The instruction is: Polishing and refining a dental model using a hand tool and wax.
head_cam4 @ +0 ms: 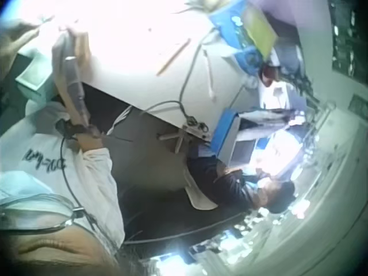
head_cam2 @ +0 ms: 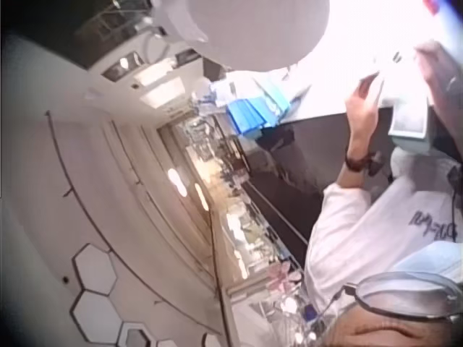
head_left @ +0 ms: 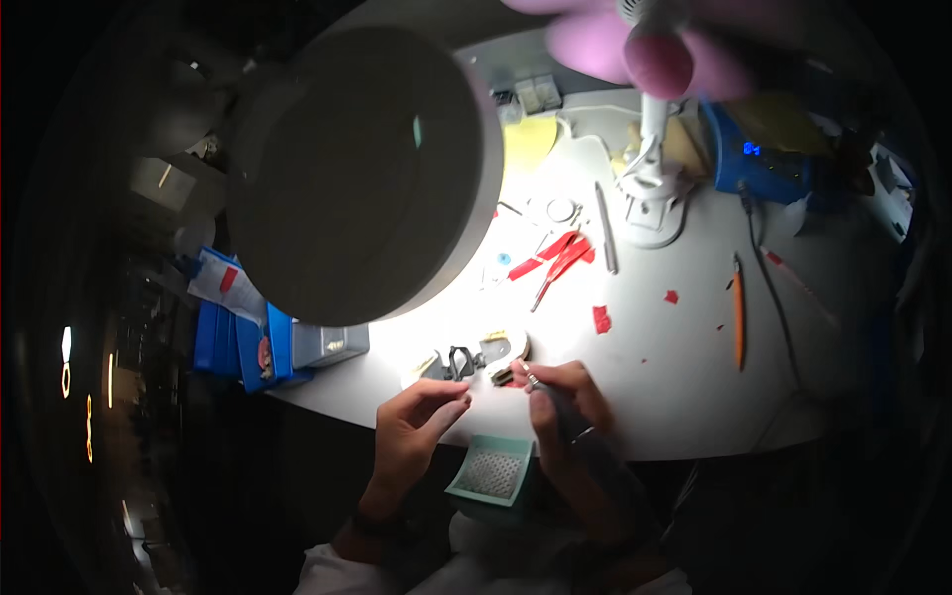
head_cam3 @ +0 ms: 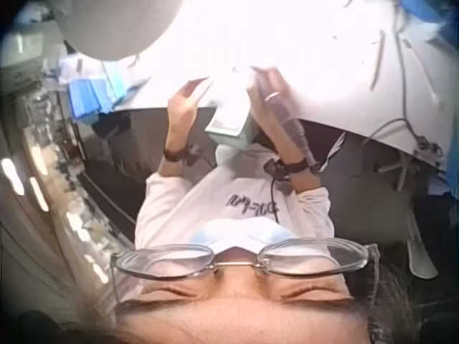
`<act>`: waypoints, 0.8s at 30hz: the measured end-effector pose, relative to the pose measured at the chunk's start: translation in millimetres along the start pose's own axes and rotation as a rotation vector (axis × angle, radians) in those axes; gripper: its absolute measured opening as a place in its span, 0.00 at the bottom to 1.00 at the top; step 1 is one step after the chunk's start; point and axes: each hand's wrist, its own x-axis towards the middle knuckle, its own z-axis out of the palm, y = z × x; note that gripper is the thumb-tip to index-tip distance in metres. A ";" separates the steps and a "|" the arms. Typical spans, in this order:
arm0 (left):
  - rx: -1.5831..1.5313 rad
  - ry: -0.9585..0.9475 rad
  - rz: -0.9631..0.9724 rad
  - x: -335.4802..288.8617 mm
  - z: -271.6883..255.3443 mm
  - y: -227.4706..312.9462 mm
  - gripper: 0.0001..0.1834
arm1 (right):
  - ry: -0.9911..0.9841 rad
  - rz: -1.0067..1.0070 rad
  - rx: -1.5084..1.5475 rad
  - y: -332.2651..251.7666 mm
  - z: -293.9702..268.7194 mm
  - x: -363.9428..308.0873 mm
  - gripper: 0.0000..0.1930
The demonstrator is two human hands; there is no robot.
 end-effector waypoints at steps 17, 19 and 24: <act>-0.086 -0.249 0.207 21.6 -8.9 -42.6 0.12 | 0.179 -0.150 -0.084 14.3 9.4 3.3 0.13; -0.027 -0.234 0.337 21.6 -7.3 -45.4 0.13 | 0.145 -0.134 -0.080 10.7 9.7 1.8 0.12; -0.102 -0.178 0.333 15.8 -2.3 -50.7 0.13 | 0.150 -0.095 -0.058 8.7 10.7 2.0 0.13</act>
